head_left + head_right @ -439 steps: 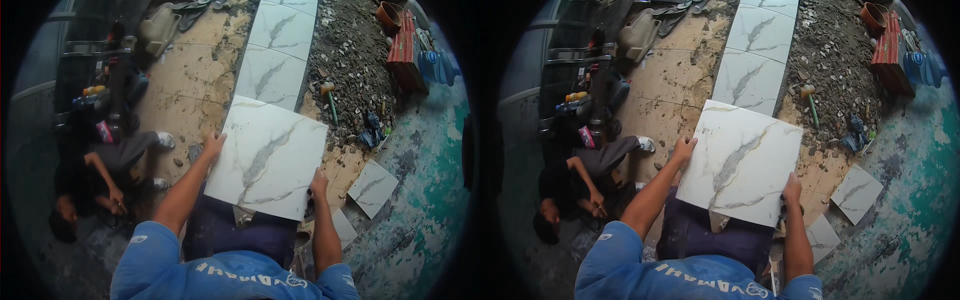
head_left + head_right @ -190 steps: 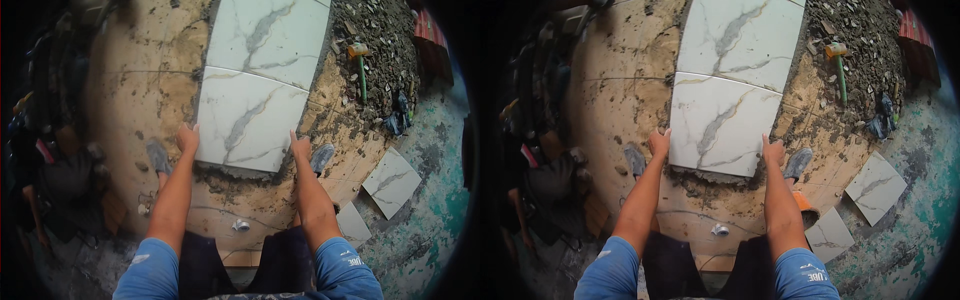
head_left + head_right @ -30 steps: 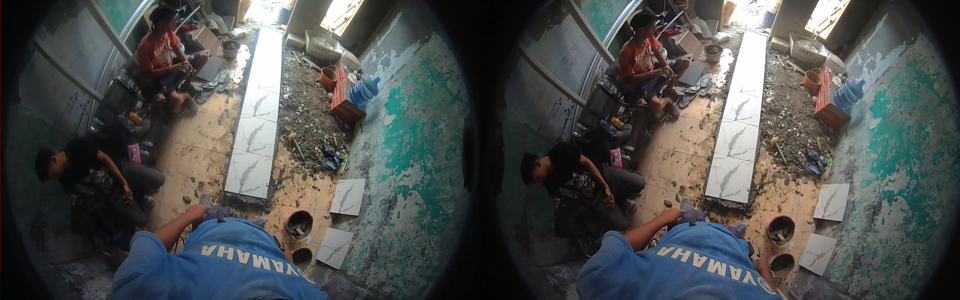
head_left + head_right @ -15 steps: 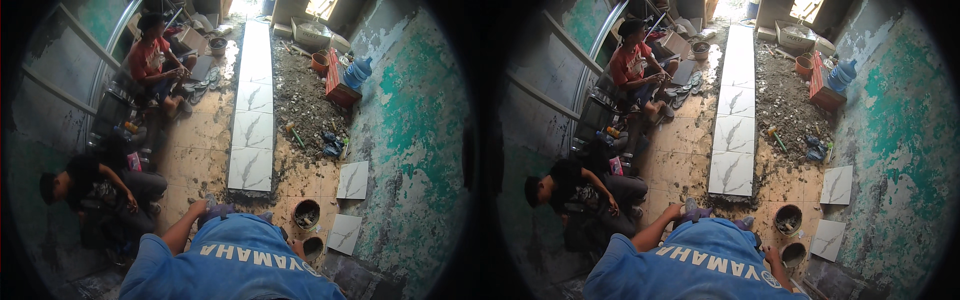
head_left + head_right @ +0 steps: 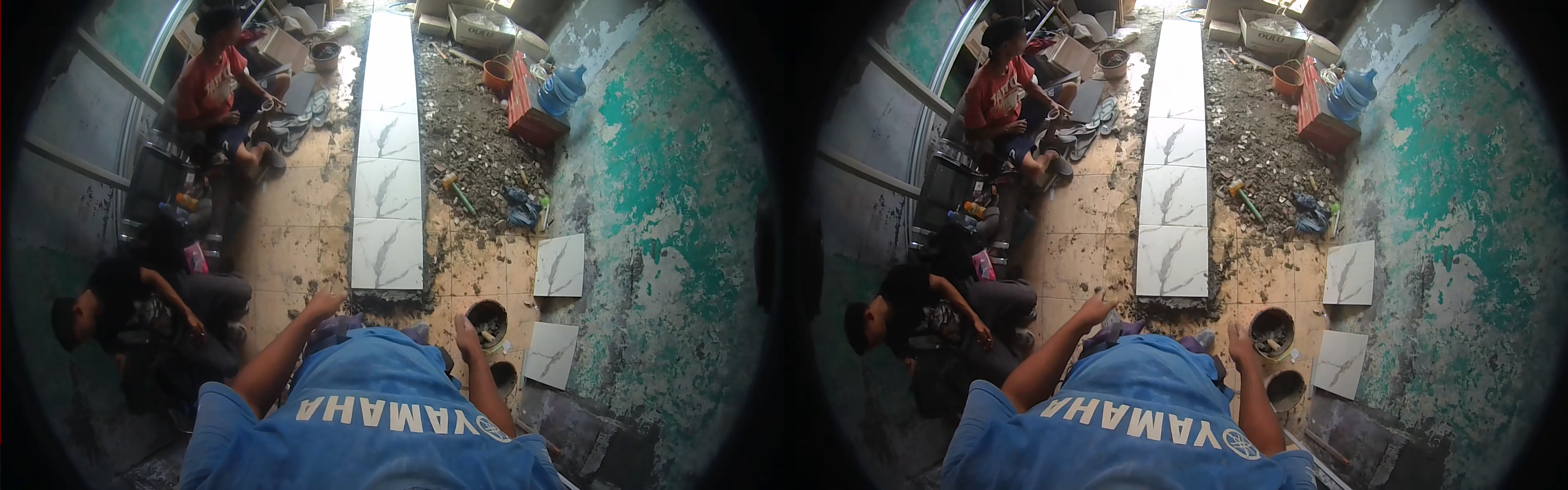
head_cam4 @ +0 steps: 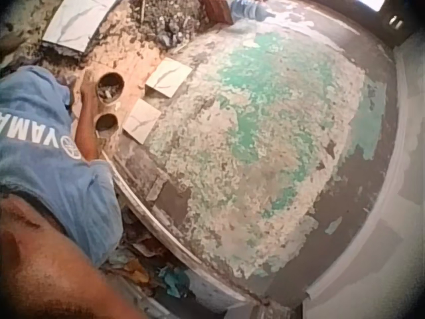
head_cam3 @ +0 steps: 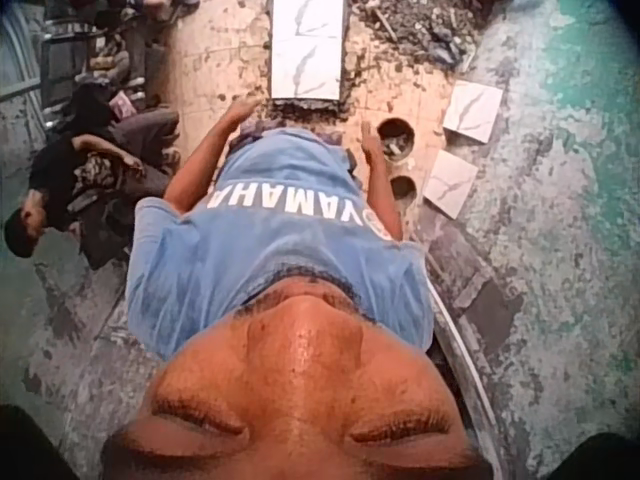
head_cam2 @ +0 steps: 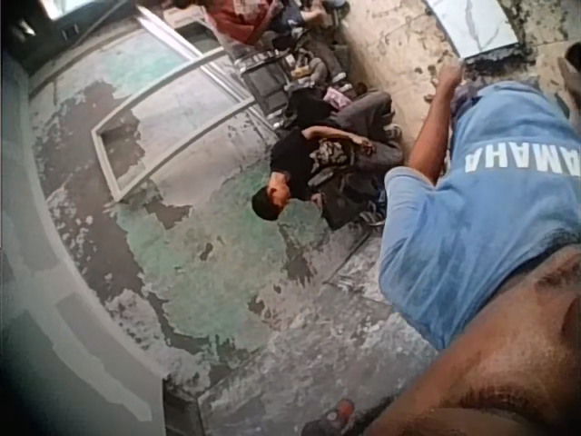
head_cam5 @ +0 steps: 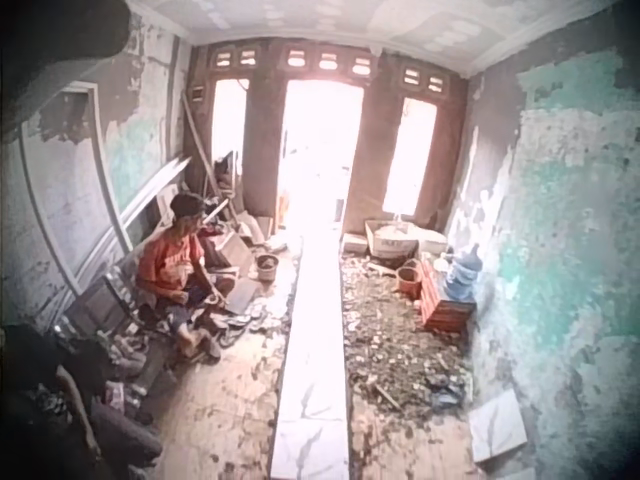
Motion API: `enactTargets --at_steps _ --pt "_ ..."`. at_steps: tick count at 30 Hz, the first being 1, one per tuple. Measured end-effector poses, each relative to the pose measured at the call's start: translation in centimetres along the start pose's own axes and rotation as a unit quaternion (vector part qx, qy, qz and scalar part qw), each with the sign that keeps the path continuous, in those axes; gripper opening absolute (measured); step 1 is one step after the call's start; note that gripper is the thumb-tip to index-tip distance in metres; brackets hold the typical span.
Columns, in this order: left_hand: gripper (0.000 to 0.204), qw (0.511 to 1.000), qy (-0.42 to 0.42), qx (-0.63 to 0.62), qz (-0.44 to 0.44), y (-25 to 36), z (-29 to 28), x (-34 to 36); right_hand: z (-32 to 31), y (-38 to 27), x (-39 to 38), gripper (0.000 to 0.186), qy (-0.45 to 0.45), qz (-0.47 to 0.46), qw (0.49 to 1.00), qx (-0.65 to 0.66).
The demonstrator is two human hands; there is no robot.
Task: The person installs a floor tile by placing it onto the mortar by hand, aligning it with a metal straight edge, and tapping it with a mallet.
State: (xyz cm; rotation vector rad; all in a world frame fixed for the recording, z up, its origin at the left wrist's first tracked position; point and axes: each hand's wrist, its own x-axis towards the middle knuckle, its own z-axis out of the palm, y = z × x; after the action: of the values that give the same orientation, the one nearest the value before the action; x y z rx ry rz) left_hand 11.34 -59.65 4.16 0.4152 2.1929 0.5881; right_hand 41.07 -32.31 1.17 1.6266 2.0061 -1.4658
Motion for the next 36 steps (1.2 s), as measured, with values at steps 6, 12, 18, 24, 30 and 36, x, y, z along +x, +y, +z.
enactTargets --at_steps 6,12,18,24,30,36 --pt "0.062 0.85 -0.052 -0.512 -0.111 2.0 2.1 1.9 -0.2 -1.6 2.7 0.085 -0.159 0.032 0.949 0.27" --pt "0.069 0.817 -0.069 -0.571 -0.037 3.2 2.6 0.1 -1.8 -3.5 2.3 0.089 -0.16 0.033 0.943 0.289" --pt "0.07 0.822 -0.066 -0.563 -0.051 1.4 3.5 0.1 -2.6 -3.4 2.5 0.09 -0.172 0.048 0.939 0.293" --pt "0.072 0.797 -0.053 -0.597 -0.072 1.0 4.0 -0.5 -3.1 -3.1 2.8 0.094 -0.18 0.057 0.94 0.283" --pt "0.074 0.792 -0.056 -0.601 -0.091 0.1 4.7 -0.3 -3.0 -2.1 3.2 0.097 -0.201 0.063 0.935 0.285" --pt "0.075 0.806 -0.078 -0.584 -0.056 -2.5 6.0 2.0 -2.9 -3.4 2.6 0.098 -0.207 0.067 0.934 0.285"
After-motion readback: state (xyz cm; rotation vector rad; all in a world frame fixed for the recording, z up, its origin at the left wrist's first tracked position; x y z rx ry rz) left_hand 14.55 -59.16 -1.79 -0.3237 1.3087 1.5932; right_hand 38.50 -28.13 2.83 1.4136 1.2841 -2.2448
